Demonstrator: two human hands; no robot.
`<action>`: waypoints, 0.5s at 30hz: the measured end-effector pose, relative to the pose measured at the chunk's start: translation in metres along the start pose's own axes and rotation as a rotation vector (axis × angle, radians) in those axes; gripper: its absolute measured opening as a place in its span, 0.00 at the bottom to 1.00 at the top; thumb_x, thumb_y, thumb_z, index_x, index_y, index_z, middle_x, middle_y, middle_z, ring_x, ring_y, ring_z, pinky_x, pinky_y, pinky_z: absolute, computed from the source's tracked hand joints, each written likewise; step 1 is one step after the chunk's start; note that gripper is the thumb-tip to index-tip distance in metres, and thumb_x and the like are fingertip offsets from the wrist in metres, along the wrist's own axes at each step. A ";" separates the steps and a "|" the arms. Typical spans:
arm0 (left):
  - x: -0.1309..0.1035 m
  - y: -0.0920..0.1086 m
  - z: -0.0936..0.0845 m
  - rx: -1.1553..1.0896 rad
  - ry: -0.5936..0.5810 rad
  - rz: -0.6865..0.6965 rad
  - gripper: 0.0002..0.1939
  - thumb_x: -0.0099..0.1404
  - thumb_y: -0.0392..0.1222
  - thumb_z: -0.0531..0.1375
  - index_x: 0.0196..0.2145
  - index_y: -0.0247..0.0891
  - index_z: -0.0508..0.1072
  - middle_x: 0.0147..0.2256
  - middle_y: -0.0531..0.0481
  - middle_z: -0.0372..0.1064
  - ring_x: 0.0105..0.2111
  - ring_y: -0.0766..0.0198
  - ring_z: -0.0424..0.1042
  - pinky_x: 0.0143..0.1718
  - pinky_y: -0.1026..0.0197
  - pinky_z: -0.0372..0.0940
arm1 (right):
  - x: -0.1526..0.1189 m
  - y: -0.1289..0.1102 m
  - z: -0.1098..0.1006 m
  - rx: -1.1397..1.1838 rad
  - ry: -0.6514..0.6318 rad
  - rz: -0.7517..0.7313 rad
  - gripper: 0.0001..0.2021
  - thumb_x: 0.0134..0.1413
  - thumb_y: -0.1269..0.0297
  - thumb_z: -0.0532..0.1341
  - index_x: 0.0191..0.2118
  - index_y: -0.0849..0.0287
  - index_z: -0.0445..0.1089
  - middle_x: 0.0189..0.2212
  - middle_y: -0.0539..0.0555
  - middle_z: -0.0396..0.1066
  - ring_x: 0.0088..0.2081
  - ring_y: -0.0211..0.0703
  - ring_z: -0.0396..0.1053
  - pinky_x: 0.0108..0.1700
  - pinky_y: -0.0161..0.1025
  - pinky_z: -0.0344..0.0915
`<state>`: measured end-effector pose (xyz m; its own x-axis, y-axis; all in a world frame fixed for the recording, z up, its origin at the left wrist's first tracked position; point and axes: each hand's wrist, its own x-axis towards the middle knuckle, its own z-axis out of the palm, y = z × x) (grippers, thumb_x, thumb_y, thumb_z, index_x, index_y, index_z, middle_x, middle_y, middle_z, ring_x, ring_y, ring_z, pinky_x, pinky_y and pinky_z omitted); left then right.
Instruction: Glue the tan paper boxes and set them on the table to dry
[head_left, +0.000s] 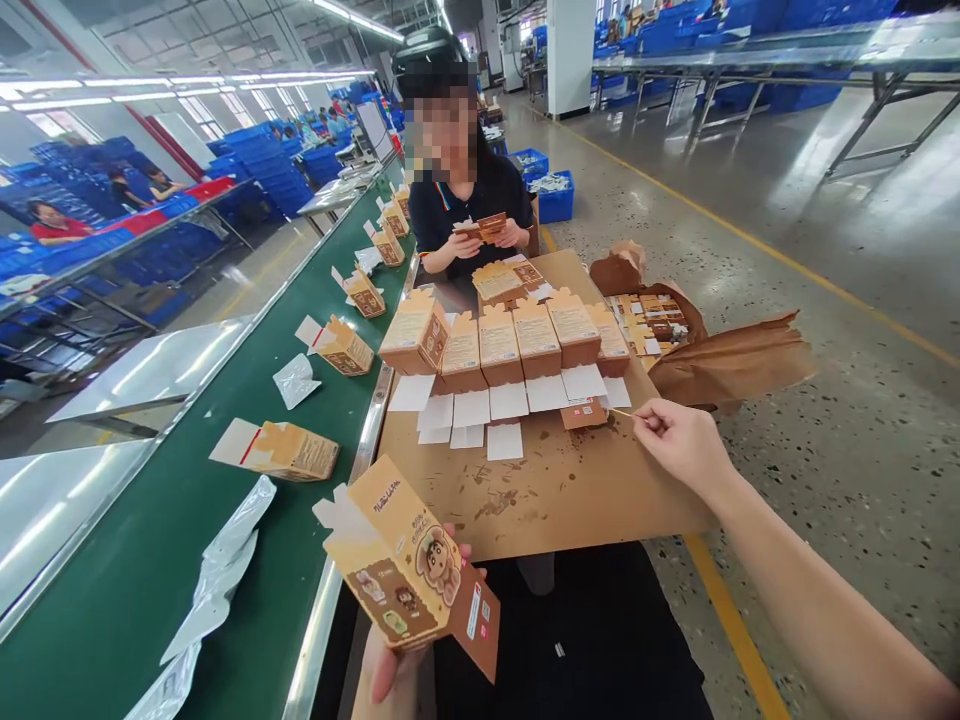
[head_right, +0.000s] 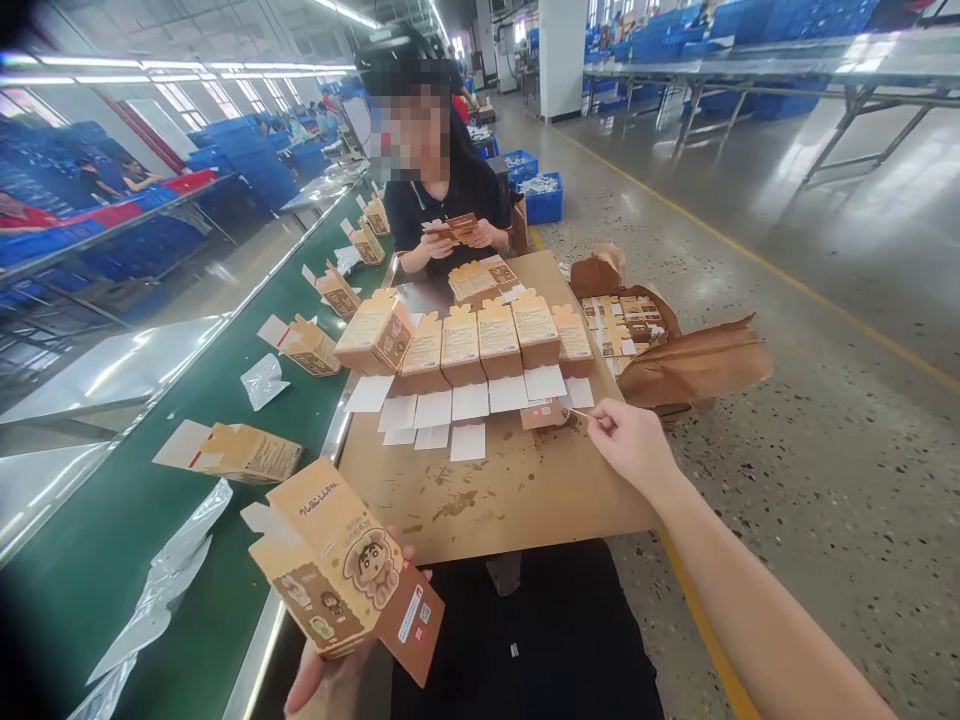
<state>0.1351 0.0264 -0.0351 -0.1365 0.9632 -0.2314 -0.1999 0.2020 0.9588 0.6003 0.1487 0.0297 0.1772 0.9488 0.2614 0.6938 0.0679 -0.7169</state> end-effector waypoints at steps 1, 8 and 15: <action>0.001 0.002 0.002 -0.053 -0.020 -0.008 0.84 0.03 0.98 0.69 0.63 0.65 0.86 0.54 0.36 0.86 0.55 0.11 0.85 0.51 0.12 0.82 | -0.009 0.002 -0.004 0.007 0.037 0.029 0.15 0.63 0.48 0.67 0.29 0.49 0.76 0.22 0.49 0.75 0.25 0.44 0.70 0.32 0.41 0.67; -0.006 0.020 0.026 -0.299 0.138 -0.046 0.54 0.49 0.93 0.73 0.63 0.59 0.86 0.60 0.39 0.86 0.58 0.28 0.84 0.60 0.23 0.83 | -0.082 -0.002 -0.013 0.087 0.223 0.120 0.21 0.67 0.42 0.71 0.31 0.52 0.83 0.22 0.53 0.78 0.23 0.46 0.74 0.28 0.43 0.74; 0.006 0.042 0.044 -0.264 0.282 -0.015 0.47 0.54 0.62 0.87 0.68 0.53 0.84 0.68 0.42 0.85 0.76 0.34 0.76 0.75 0.39 0.75 | -0.124 -0.059 0.050 0.368 -0.025 -0.227 0.12 0.79 0.62 0.68 0.39 0.51 0.84 0.26 0.49 0.80 0.23 0.39 0.74 0.28 0.36 0.72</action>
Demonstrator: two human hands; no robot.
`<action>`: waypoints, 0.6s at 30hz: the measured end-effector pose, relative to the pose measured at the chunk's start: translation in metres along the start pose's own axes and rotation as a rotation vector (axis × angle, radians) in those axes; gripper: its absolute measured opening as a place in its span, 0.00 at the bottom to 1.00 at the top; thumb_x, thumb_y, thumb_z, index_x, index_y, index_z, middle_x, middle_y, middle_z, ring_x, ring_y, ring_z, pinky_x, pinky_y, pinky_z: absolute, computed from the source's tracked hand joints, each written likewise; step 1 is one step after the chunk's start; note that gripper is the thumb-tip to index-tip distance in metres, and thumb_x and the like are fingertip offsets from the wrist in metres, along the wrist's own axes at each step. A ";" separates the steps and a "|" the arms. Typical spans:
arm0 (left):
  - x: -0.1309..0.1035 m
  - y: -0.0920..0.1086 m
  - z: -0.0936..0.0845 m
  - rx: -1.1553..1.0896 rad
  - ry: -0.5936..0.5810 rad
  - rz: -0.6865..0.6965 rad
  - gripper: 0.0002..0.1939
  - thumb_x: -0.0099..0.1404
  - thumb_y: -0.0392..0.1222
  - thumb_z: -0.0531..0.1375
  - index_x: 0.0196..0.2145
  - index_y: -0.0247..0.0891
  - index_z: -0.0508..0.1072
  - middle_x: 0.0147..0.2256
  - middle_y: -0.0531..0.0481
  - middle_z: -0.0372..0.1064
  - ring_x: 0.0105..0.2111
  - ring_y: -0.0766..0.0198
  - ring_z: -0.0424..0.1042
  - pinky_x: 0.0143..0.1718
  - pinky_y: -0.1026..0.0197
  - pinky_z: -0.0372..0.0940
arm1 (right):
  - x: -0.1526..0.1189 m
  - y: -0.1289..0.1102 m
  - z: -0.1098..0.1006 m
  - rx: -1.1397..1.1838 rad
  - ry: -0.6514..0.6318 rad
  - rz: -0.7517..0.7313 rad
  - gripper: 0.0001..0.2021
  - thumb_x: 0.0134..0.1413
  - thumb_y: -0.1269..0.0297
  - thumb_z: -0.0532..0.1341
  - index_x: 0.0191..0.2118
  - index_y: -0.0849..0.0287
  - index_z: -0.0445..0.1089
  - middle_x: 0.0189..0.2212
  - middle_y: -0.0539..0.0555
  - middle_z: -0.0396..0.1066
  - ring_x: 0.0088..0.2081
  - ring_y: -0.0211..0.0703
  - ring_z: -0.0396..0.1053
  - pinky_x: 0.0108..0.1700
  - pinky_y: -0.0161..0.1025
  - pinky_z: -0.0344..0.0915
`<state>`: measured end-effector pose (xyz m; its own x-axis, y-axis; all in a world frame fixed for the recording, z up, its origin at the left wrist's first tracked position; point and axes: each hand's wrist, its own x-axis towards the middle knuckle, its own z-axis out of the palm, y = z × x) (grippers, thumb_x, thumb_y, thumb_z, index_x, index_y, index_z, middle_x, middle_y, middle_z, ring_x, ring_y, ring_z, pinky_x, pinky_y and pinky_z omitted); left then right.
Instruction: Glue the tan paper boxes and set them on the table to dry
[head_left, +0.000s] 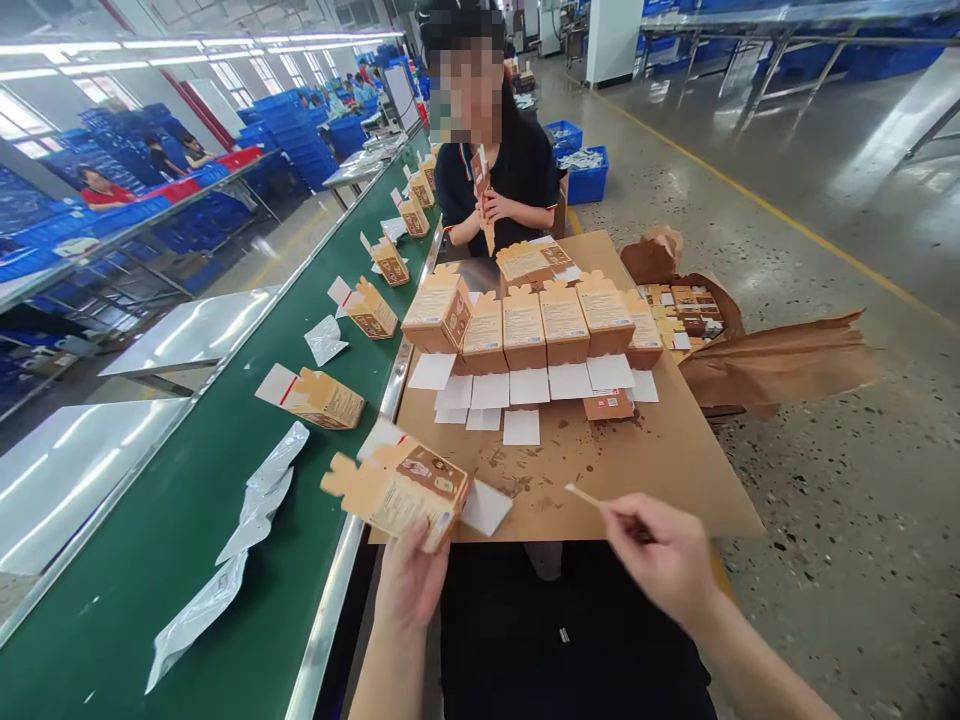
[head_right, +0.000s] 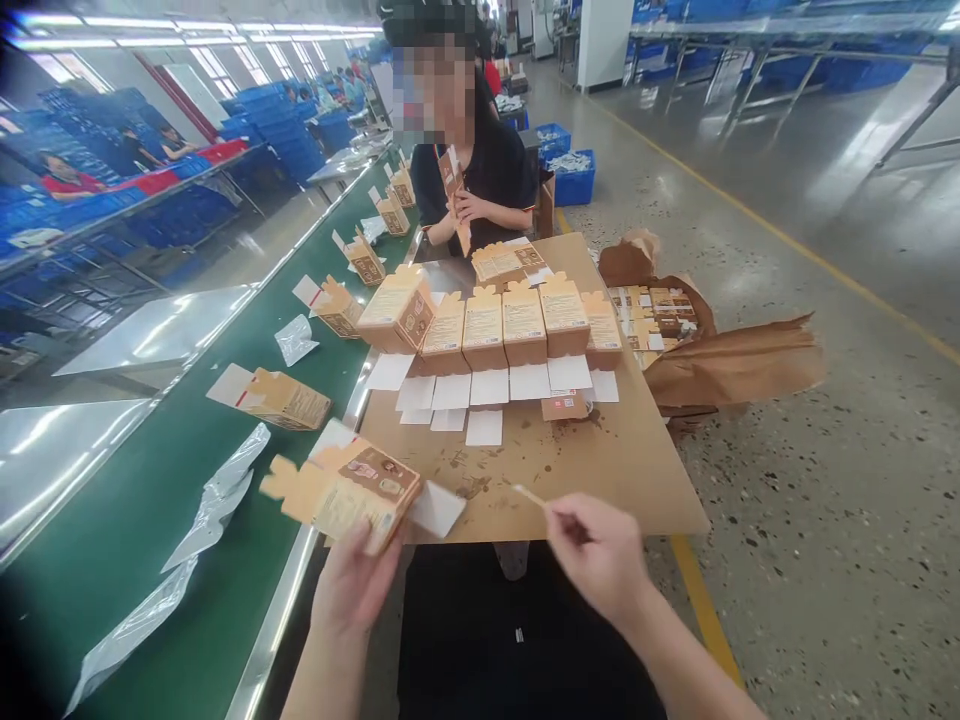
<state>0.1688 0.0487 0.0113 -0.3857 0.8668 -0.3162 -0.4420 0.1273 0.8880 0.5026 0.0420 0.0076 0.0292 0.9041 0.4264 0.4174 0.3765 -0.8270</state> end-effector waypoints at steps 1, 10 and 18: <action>0.002 -0.001 0.004 0.038 0.032 0.012 0.48 0.53 0.60 0.88 0.68 0.53 0.84 0.67 0.43 0.85 0.77 0.35 0.76 0.78 0.39 0.72 | 0.000 -0.003 0.019 0.014 -0.071 -0.028 0.12 0.79 0.65 0.67 0.38 0.52 0.82 0.26 0.49 0.80 0.25 0.39 0.73 0.30 0.35 0.72; 0.015 -0.016 0.020 0.304 0.062 0.147 0.52 0.50 0.62 0.91 0.65 0.41 0.80 0.62 0.33 0.87 0.66 0.34 0.86 0.76 0.30 0.74 | 0.013 0.008 0.102 -0.083 -0.390 -0.062 0.17 0.63 0.79 0.60 0.30 0.50 0.58 0.23 0.42 0.59 0.26 0.38 0.59 0.32 0.36 0.55; 0.013 -0.029 0.017 0.496 0.054 0.245 0.42 0.52 0.65 0.88 0.55 0.37 0.86 0.56 0.30 0.89 0.58 0.32 0.90 0.67 0.31 0.82 | 0.017 0.013 0.081 -0.027 -0.270 0.024 0.14 0.74 0.70 0.60 0.32 0.51 0.69 0.25 0.45 0.67 0.26 0.38 0.64 0.33 0.35 0.62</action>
<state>0.1902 0.0645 -0.0125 -0.4761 0.8752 -0.0859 0.0950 0.1483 0.9844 0.4349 0.0786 -0.0256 -0.2023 0.9350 0.2911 0.4432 0.3525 -0.8242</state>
